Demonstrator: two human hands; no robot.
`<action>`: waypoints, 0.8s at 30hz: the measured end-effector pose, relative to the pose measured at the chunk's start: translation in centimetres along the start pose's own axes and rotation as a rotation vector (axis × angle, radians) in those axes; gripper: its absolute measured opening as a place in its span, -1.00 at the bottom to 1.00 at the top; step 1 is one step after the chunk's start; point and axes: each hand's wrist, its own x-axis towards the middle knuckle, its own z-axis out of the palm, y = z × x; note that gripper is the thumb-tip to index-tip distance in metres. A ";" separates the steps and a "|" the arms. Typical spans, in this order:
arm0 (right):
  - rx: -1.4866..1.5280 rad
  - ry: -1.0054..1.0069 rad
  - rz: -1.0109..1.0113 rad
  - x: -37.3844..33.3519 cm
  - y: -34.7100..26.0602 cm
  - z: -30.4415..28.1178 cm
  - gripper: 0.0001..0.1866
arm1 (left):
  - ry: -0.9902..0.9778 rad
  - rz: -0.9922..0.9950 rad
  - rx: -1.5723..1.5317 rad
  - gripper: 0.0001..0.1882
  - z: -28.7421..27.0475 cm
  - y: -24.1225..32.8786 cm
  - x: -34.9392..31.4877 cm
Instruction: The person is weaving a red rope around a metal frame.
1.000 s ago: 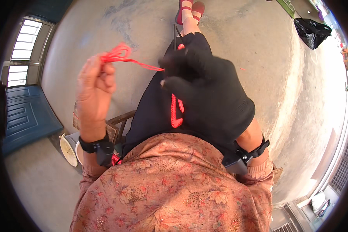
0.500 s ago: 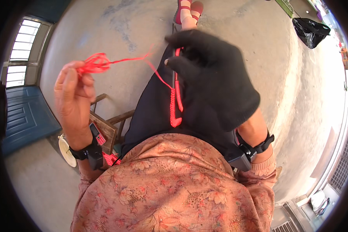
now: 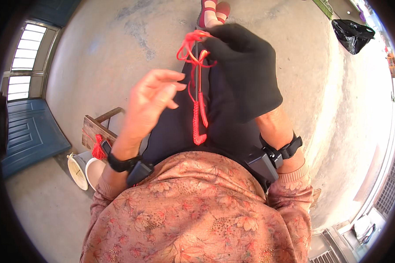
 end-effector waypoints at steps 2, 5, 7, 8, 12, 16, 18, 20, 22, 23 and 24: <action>-0.143 0.097 0.177 -0.7 1.8 -1.0 -0.82 | -0.075 0.055 -0.033 -0.75 1.1 -2.3 0.3; -0.184 0.102 0.323 -2.4 4.7 -1.9 -0.82 | -0.083 0.085 0.056 -0.76 1.3 -3.9 0.5; -0.159 0.105 0.389 -3.7 6.1 -2.4 -0.83 | -0.090 0.072 0.090 -0.78 1.4 -4.2 0.5; -0.139 0.113 0.406 -4.3 6.7 -2.4 -0.83 | -0.096 0.040 0.083 -0.80 1.3 -4.2 0.3; -0.123 0.054 0.407 -5.8 8.5 -1.3 -0.86 | -0.123 -0.087 0.034 -0.82 0.8 -4.2 -0.2; -0.193 -0.062 0.394 -7.1 9.3 0.1 -0.91 | -0.210 -0.255 0.135 -0.82 0.2 -4.6 -0.7; -0.242 -0.125 0.404 -7.4 9.4 0.6 -0.92 | -0.258 -0.297 0.168 -0.79 0.3 -4.9 -0.9; -0.310 -0.188 0.455 -7.6 9.5 0.9 -0.90 | -0.235 -0.300 0.153 -0.70 0.4 -5.2 -0.9; -0.210 -0.251 0.474 -7.6 9.4 1.1 -0.87 | -0.230 -0.311 0.024 -0.69 0.5 -5.6 -0.6; -0.163 -0.288 0.485 -7.6 9.4 1.2 -0.86 | -0.231 -0.302 -0.051 -0.68 0.5 -5.9 -0.4; -0.096 -0.311 0.494 -7.7 9.3 1.0 -0.85 | -0.211 -0.318 -0.049 -0.68 0.3 -6.2 -0.4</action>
